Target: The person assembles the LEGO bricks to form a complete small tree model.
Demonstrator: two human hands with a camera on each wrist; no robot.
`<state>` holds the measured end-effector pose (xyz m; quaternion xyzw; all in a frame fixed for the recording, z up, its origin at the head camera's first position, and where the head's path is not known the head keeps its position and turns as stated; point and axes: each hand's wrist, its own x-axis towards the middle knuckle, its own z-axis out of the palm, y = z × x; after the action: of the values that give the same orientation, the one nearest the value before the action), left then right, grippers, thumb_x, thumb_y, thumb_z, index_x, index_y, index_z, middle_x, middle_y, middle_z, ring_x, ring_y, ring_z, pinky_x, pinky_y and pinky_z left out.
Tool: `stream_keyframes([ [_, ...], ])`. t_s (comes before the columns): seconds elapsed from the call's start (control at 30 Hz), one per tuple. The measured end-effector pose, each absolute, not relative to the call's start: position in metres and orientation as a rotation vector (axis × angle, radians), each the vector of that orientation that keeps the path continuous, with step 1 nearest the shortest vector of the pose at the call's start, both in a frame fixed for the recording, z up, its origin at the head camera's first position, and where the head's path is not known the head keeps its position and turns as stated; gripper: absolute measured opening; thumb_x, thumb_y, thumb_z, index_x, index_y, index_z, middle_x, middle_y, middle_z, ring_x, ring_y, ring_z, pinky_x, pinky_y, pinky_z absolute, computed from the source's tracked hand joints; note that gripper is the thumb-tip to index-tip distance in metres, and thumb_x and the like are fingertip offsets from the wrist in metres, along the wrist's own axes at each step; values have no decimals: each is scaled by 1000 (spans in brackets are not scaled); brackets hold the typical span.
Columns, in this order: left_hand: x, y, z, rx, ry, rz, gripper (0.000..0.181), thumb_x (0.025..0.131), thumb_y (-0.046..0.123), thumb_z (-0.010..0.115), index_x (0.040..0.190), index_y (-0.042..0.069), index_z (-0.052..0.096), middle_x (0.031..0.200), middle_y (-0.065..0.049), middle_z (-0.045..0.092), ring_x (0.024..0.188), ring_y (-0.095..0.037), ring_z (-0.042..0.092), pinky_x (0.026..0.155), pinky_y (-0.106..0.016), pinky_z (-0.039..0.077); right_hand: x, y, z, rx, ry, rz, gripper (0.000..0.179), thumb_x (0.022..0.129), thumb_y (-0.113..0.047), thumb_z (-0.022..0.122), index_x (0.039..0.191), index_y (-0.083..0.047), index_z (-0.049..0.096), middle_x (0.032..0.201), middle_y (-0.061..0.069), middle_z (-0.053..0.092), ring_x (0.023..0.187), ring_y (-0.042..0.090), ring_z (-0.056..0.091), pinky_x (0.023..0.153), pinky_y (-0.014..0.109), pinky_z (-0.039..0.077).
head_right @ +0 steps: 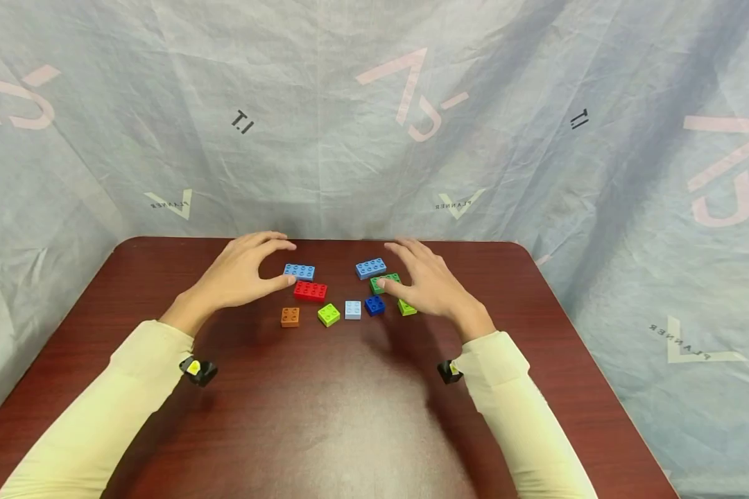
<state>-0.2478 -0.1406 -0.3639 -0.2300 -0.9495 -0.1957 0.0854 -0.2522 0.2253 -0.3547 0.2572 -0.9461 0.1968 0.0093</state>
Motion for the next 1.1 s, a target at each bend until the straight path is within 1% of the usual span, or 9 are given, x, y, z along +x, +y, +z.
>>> stream_keyframes([
  [0.07,-247,-143,-370,-690,-2828,-656,61,89,52,75,141,24,61,150,-5,54,143,-34,46,119,-64,30,-251,228,-359,822,-2944,664,72,99,-53,60,160,-21,37,167,9,33,156,37,26,122,67,20],
  [0.23,-245,-152,-387,-639,-2872,-857,57,88,45,79,137,22,63,145,-7,58,139,-35,49,115,-65,35,-248,236,-370,810,-2953,783,66,100,-48,63,156,-21,41,163,7,40,154,34,30,122,63,26],
  [0.47,-242,-158,-412,-667,-2901,-1069,51,86,33,84,131,16,67,133,-7,67,121,-32,61,102,-53,51,-247,249,-385,740,-2975,909,53,100,-40,66,147,-21,53,153,6,51,146,31,43,115,60,38],
  [0.6,-240,-158,-427,-686,-2927,-1093,47,86,27,84,128,16,68,131,-7,66,118,-30,63,101,-53,52,-246,257,-396,710,-2955,988,44,99,-29,69,140,-17,60,146,9,59,138,34,52,107,59,45],
  [0.73,-240,-157,-439,-677,-2958,-1132,46,86,27,84,127,16,69,131,-7,66,117,-28,62,101,-52,53,-249,263,-408,679,-2947,1042,40,98,-23,70,137,-17,63,143,8,62,131,36,57,101,57,50],
  [0.83,-242,-156,-445,-670,-2968,-1165,45,85,26,85,126,17,69,129,-6,67,116,-27,62,101,-50,53,-252,267,-416,629,-2953,1094,38,98,-19,71,135,-18,65,140,8,64,122,36,62,96,53,54],
  [0.9,-244,-157,-449,-678,-2965,-1169,45,85,25,85,126,16,69,129,-6,68,115,-27,63,101,-50,53,-254,270,-421,603,-2958,1140,37,97,-16,71,134,-16,65,139,10,65,117,35,64,93,50,55],
  [1.0,-246,-157,-453,-673,-2964,-1181,45,85,23,85,126,14,69,127,-7,70,113,-28,64,101,-50,53,-258,275,-430,590,-2972,1212,39,97,-13,71,135,-9,64,137,16,66,118,35,67,94,47,56],
  [1.1,-247,-159,-457,-666,-2969,-1189,44,85,21,85,125,13,70,125,-7,71,111,-28,64,100,-50,52,-262,280,-439,596,-2988,1280,40,97,-11,70,136,-4,62,137,19,66,125,36,65,99,51,55],
])
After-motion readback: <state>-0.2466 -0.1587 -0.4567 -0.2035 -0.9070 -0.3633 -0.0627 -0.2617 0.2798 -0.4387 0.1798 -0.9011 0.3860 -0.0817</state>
